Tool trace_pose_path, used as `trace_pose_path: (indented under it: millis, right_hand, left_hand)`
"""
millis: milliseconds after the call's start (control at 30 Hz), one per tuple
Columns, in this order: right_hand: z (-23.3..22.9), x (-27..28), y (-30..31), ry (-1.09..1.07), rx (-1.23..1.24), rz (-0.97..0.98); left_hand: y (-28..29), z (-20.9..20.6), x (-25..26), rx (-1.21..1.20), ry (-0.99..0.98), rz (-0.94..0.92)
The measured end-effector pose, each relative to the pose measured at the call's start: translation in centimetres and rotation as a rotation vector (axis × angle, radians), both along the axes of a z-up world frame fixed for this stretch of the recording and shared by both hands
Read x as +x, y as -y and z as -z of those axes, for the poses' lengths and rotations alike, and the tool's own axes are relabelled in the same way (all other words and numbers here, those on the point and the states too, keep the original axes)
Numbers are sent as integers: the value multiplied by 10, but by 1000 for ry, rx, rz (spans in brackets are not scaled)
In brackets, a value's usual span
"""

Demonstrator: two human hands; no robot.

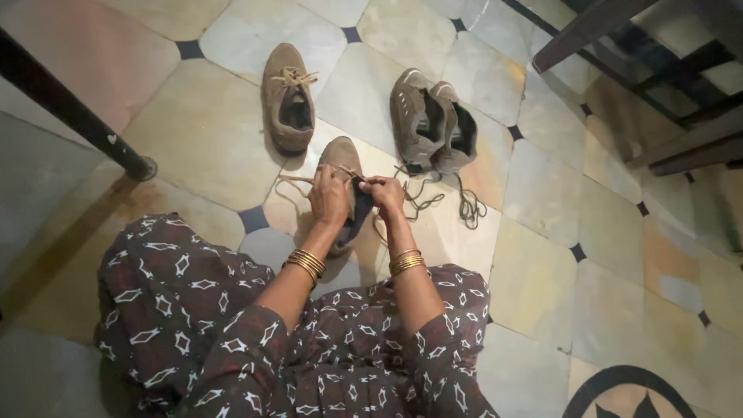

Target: The person sits on the floor and laces a pair of beige shoes by threading the laces through the eyelets and tying them. A second pair of shoes remains unlaced nearby.

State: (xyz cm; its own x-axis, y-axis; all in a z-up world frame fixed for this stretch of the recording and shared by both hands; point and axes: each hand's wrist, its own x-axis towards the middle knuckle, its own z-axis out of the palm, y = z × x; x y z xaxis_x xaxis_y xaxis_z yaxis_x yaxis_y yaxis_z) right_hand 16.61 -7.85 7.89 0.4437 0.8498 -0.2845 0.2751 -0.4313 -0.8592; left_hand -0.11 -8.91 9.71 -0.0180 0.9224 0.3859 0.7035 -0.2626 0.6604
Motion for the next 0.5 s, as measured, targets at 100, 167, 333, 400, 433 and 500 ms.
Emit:
trace_pose_path:
  millis: [100, 167, 333, 400, 433, 500]
  right_hand:
    - [9, 5, -4, -3, 29, -29]
    - [12, 10, -6, -106, 13, -34]
    - [15, 20, -9, -222, -57, -41]
    - [15, 21, -10, -208, -94, -50]
    - [15, 21, -11, -220, -87, -47]
    - [18, 20, -13, -246, -72, -41]
  left_hand:
    - [-3, 6, 3, -27, -38, 24]
    - [-5, 7, 5, 11, -68, 27]
    - [-7, 5, 10, -84, -137, 52]
    - [-4, 1, 7, -19, -149, 60]
    - [-3, -1, 6, -52, -143, 69]
    - [-1, -5, 5, -116, -131, 87]
